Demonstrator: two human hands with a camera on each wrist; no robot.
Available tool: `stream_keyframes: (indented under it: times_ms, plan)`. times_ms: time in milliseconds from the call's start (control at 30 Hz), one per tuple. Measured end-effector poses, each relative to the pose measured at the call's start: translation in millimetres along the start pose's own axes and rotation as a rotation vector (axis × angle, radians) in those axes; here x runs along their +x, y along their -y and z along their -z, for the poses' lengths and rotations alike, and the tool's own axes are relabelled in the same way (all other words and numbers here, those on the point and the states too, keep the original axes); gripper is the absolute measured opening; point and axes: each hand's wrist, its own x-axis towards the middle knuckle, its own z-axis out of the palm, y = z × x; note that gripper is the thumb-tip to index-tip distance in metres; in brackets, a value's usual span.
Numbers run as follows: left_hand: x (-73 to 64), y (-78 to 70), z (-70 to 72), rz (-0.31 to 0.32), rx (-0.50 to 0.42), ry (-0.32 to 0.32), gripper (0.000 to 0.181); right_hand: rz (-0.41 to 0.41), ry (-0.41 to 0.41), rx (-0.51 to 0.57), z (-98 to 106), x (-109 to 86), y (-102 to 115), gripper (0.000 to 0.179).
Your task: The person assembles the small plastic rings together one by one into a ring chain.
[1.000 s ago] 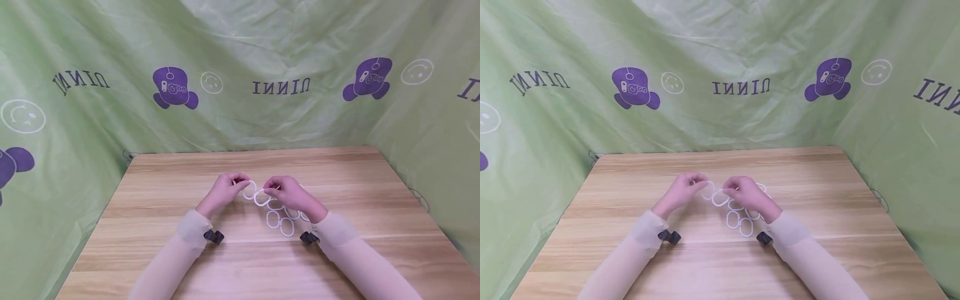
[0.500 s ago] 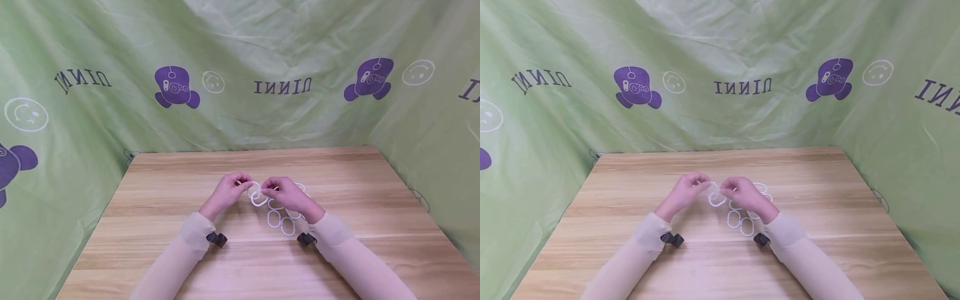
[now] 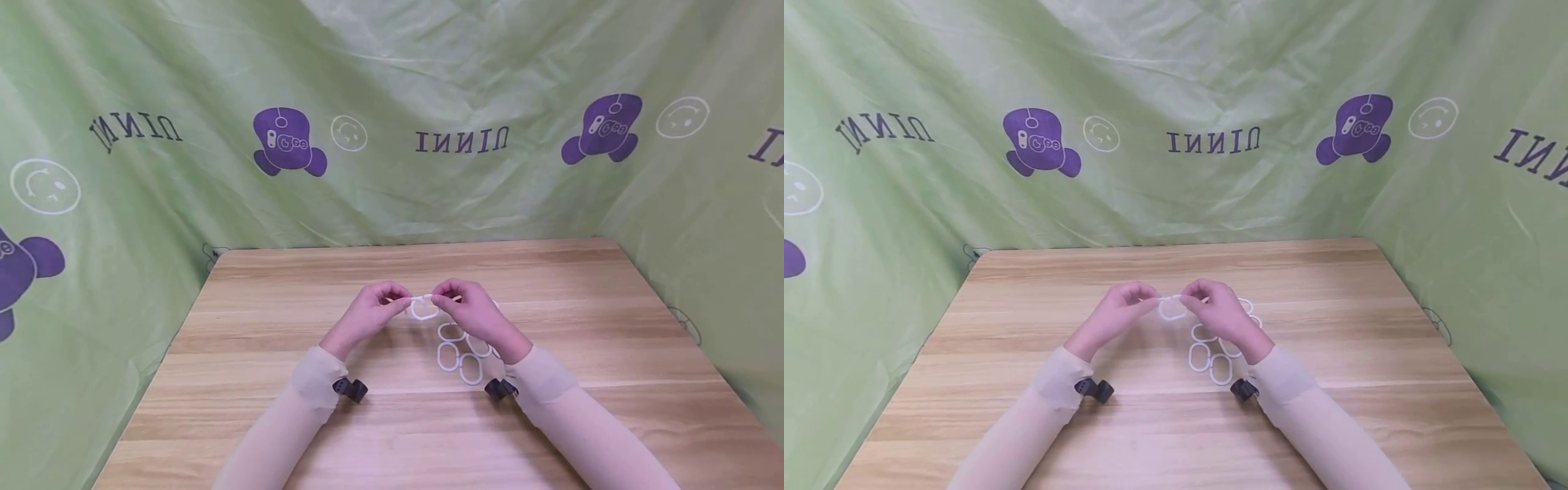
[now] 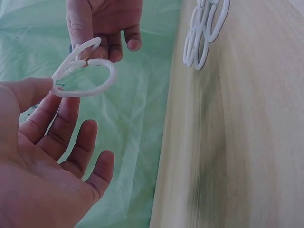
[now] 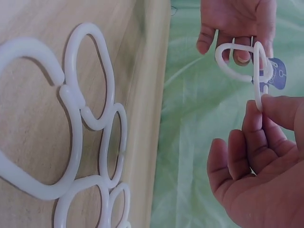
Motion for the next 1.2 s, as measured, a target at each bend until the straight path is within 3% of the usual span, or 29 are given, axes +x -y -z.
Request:
stream_keyframes:
  times_ms: [533, 800, 1200]
  plan:
    - [2.6, 1.5, 0.2, 0.019, 0.020, 0.033, 0.018, -0.024, -0.049, 0.051, -4, -1.4, 2, 0.018]
    - [3.4, 4.5, 0.5, 0.027, 0.007, 0.020, 0.015, -0.013, -0.021, 0.052, -1, -3.2, 3, 0.019]
    - [0.7, 7.2, 9.8, 0.071, 0.025, -0.005, 0.016, -0.085, -0.068, 0.023, 26, 3.0, -25, 0.016]
